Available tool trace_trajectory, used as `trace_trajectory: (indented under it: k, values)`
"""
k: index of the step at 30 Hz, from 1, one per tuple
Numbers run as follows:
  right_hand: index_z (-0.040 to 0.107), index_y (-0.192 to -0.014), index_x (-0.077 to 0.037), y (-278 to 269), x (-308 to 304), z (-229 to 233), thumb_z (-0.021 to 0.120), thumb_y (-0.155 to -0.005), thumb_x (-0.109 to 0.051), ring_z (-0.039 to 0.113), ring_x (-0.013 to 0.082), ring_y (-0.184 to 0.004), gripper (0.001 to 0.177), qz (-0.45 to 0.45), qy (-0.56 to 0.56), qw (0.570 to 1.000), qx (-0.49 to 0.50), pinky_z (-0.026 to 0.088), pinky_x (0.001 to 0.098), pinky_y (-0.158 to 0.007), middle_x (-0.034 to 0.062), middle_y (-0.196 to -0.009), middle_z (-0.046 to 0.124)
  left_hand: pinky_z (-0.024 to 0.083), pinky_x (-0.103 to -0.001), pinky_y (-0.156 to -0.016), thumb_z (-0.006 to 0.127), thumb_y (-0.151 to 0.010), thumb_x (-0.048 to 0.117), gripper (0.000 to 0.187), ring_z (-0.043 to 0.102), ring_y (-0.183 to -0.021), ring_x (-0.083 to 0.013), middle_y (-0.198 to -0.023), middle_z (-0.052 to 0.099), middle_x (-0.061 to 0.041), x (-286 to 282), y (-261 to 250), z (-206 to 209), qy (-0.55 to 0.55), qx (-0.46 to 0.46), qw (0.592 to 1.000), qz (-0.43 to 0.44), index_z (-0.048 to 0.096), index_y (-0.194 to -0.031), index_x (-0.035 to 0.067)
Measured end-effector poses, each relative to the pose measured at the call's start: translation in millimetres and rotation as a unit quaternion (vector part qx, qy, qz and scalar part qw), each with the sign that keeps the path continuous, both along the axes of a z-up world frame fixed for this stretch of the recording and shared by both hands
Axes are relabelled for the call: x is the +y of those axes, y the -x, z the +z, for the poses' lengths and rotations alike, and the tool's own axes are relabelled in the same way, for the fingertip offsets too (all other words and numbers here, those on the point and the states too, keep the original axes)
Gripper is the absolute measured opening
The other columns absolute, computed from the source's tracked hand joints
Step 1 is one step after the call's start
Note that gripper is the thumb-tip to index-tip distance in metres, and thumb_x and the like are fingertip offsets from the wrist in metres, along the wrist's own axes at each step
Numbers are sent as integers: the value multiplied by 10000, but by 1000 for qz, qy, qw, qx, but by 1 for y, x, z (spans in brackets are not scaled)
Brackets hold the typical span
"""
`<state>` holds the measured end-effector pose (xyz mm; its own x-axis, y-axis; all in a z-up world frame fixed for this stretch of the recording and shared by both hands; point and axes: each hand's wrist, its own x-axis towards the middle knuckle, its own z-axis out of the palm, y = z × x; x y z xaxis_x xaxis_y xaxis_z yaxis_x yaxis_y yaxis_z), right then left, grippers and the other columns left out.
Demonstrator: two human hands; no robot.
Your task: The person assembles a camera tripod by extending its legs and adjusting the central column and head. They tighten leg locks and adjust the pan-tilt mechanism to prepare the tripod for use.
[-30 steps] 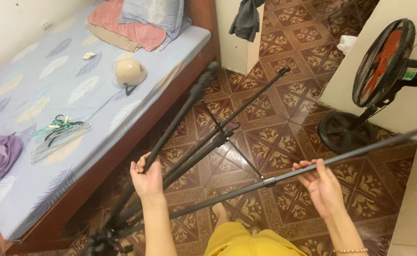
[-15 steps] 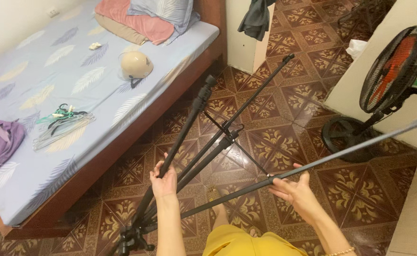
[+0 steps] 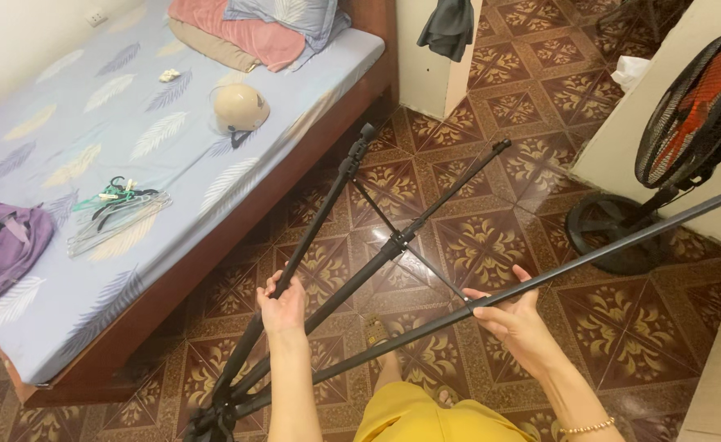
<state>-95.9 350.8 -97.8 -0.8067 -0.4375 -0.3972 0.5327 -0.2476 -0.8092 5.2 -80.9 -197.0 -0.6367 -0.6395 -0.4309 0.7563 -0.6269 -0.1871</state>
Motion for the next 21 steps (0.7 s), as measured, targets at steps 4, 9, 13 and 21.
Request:
trace_trajectory:
  k: [4,9,13,21]
  values:
    - [-80,-1544,-405,1,4,-9,581,-799,155,591,161,-921,1143,14,13,1000,0,497,272,-756,295,-1424,550,506,-510,-1044,370,-1114,422,513,563,-784,-222,-641,422,-22,-3,0,-1,7,-5,1000,-6,358,-699,121]
    - [-103,-1499,-422,-1,8,1,480,-748,179,560,221,-1171,1125,49,-64,996,24,471,340,-844,188,-1465,551,525,-563,-1061,340,-1114,437,533,547,-755,-215,-622,401,-34,0,5,19,-1,7,1000,-6,355,-704,96]
    - [4,-1503,-307,3,10,12,576,-694,176,473,235,-1376,1102,63,-27,993,99,437,379,-1028,159,-1475,441,535,-568,-1062,336,-1119,444,539,552,-740,-212,-622,403,-36,5,10,36,2,4,1000,-1,341,-698,106]
    - [272,-1475,-198,16,25,-13,712,-785,67,580,252,-1235,860,24,-145,980,135,500,376,-975,101,-1353,479,538,-621,-1031,379,-1033,247,398,560,-657,-200,-596,428,-36,0,13,47,-20,41,999,-30,342,-661,112]
